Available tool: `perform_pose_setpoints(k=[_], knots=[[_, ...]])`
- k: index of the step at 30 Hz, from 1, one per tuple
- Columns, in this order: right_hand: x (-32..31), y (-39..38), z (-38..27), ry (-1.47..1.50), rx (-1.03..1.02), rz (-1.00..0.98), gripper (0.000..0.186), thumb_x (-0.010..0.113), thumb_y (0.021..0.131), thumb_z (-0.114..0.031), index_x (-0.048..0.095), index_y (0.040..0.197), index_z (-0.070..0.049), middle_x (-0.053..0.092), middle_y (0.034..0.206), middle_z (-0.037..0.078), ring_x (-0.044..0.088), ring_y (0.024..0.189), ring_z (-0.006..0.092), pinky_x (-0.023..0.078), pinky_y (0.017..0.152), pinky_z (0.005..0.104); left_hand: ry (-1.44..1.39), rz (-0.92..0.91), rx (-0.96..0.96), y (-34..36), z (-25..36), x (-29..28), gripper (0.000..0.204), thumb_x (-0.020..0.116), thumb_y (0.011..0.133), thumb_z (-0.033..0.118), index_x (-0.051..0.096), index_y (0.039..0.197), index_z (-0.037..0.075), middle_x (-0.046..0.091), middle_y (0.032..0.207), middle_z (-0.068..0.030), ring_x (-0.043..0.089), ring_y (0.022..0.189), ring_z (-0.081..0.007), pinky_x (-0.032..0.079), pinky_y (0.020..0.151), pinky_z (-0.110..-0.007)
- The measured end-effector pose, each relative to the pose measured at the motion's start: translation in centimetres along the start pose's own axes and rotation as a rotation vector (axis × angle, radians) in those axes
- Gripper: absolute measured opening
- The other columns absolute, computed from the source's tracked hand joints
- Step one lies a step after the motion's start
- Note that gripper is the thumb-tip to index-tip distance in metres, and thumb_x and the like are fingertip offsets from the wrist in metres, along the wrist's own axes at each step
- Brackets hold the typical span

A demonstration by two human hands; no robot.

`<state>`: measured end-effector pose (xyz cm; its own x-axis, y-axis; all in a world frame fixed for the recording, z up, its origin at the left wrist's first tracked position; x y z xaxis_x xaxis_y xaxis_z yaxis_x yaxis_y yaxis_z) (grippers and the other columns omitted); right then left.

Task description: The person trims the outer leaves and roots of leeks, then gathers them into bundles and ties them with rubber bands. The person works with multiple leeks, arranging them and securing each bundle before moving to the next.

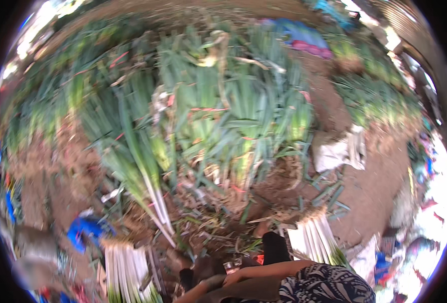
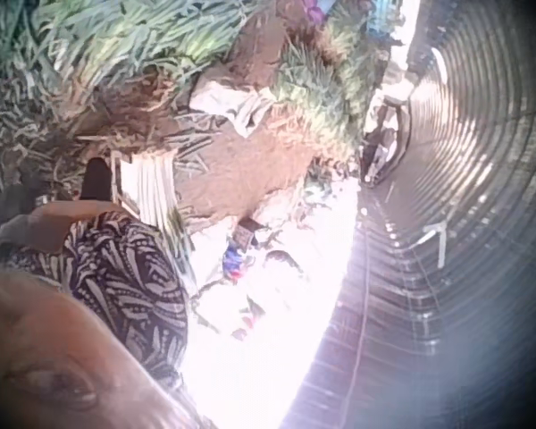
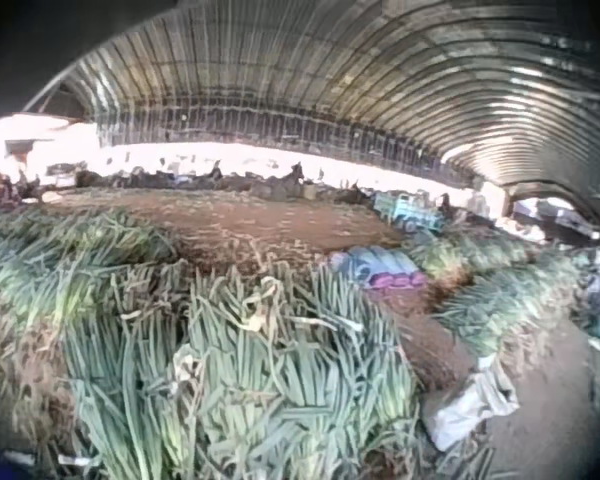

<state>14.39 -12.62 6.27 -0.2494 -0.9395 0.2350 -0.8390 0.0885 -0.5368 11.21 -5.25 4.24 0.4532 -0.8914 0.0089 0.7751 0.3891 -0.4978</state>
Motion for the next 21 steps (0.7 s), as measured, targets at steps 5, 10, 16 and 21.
perform_pose_setpoints(k=[5,10,16,21], knots=[[-1.5,-0.3,4.6,0.038,-0.035,0.187,0.034,0.047,0.095,-0.032,0.066,0.110,-0.009,0.064,0.111,0.014,0.057,0.108,0.0300,0.044,0.093,0.0409,-0.076,-0.101,-0.297,-0.7,-6.8,3.1,0.030,0.049,0.090,0.024,0.053,0.115,0.007,0.061,0.097,-0.0146,0.059,0.093,-0.0273,0.048,0.083,-0.037],[-2.3,-2.2,10.8,-0.076,0.359,0.388,0.050,0.061,0.082,-0.048,0.059,0.120,-0.016,0.064,0.110,0.016,0.061,0.101,0.0332,0.050,0.084,0.0437,0.149,-0.244,-0.014,-5.6,-11.6,9.6,0.032,0.045,0.090,0.021,0.053,0.119,0.009,0.061,0.099,-0.0166,0.061,0.093,-0.0315,0.050,0.083,-0.039],[8.2,0.9,13.7,0.047,0.470,0.105,0.070,0.053,0.085,-0.054,0.047,0.134,-0.005,0.056,0.122,0.026,0.054,0.114,0.0391,0.043,0.099,0.0434,-0.094,0.190,-0.578,-4.1,-13.2,4.7,0.041,0.054,0.091,0.033,0.057,0.119,0.003,0.061,0.116,-0.0184,0.056,0.112,-0.0335,0.045,0.095,-0.038],[10.7,3.9,16.1,0.166,0.367,-0.003,0.058,0.052,0.086,-0.049,0.058,0.121,-0.003,0.059,0.117,0.025,0.056,0.111,0.0399,0.044,0.096,0.0447,0.130,0.463,-0.487,0.4,-20.7,1.9,0.035,0.049,0.094,0.028,0.059,0.117,0.003,0.061,0.115,-0.0178,0.057,0.110,-0.0338,0.044,0.094,-0.036]])
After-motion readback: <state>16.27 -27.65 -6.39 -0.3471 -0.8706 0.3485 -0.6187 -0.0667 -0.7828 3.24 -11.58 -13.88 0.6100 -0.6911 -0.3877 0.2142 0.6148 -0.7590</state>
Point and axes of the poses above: each hand's wrist, its own y-axis towards the middle knuckle, its own x-axis out of the palm, z = x × y, the point moved 7 cm from there along y, towards the middle knuckle
